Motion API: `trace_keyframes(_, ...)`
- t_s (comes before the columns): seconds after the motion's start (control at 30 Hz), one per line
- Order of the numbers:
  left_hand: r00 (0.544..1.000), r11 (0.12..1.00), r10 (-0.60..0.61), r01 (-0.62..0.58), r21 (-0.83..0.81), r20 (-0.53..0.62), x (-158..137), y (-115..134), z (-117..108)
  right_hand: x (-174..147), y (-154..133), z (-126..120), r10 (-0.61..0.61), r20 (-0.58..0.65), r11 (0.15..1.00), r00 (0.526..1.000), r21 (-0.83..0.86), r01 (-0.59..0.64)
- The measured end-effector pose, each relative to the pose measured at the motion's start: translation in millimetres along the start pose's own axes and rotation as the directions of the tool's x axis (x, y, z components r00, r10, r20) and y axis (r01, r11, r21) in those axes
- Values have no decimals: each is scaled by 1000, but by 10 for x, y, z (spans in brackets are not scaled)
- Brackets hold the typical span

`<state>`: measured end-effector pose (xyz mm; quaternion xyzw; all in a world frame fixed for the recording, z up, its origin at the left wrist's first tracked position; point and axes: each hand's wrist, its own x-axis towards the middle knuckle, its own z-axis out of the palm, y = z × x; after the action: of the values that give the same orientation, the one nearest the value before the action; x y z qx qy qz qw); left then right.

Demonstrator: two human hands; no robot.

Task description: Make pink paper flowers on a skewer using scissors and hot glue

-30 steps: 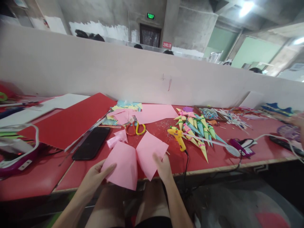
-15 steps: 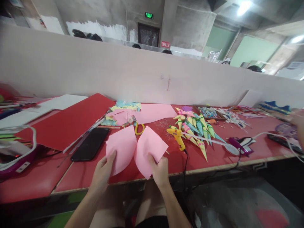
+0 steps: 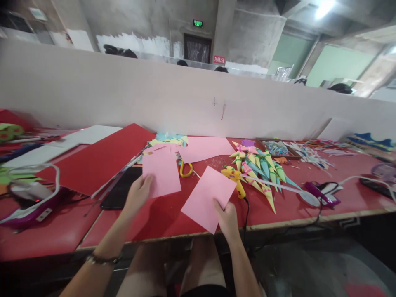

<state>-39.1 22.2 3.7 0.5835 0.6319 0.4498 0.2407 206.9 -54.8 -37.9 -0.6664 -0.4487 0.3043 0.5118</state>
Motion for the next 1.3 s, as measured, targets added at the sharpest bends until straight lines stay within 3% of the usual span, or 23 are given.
trace_keyframes(0.1, 1000, 990, 1, -2, 139, 4, 149, -91, 42, -48, 57, 158, -72, 75, 997, 995, -20, 74)
trace_keyframes(0.2, 996, 943, 20, 11, 333, -91, 214, -234, -121, -70, 85, 248, -139, 146, 985, 979, -84, 153)
trace_keyframes(0.23, 989, 867, 59, 19, 498, -139, 228, -278, -194, -72, 86, 265, -152, 169, 980, 974, -100, 170)
trace_keyframes(0.3, 994, 685, 44, 46, 728, -104, 259, -347, -321, -72, 78, 290, -155, 212, 977, 965, -114, 182)
trace_keyframes(0.33, 998, 608, 14, 45, 792, -67, 276, -370, -364, -71, 71, 302, -148, 232, 977, 961, -119, 179)
trace_keyframes(0.4, 999, 537, -40, 28, 843, -8, 306, -394, -400, -70, 52, 329, -143, 270, 974, 952, -134, 184)
trace_keyframes(0.67, 998, 503, -27, 66, 862, -61, 326, -354, -267, -86, 28, 386, -141, 246, 946, 959, -254, 204)
trace_keyframes(0.8, 994, 519, -102, 93, 850, -46, 355, -261, -320, -82, 50, 374, -143, 237, 947, 961, -249, 202)
trace_keyframes(0.87, 996, 534, -87, 29, 845, 21, 313, -187, -365, -77, 64, 374, -142, 230, 951, 963, -240, 198)
trace_keyframes(0.93, 994, 556, 61, -111, 824, 93, 190, -117, -364, -76, 74, 381, -132, 222, 954, 966, -237, 185)
trace_keyframes(1.0, 935, 603, 193, -352, 716, 297, -5, -74, -285, -77, 83, 393, -131, 226, 958, 965, -223, 182)
trace_keyframes(1.07, 758, 646, 246, -593, 481, 604, -222, -71, -144, -74, 94, 402, -160, 236, 959, 959, -192, 207)
trace_keyframes(1.13, 624, 661, 245, -667, 343, 742, -398, -104, 1, -62, 112, 393, -232, 239, 949, 943, -159, 274)
trace_keyframes(1.2, 569, 667, 218, -680, 304, 793, -495, -153, 93, -45, 134, 352, -326, 244, 923, 913, -126, 363)
trace_keyframes(1.3, 562, 685, 179, -661, 308, 807, -520, -213, 112, -27, 155, 225, -431, 331, 878, 839, -59, 474)
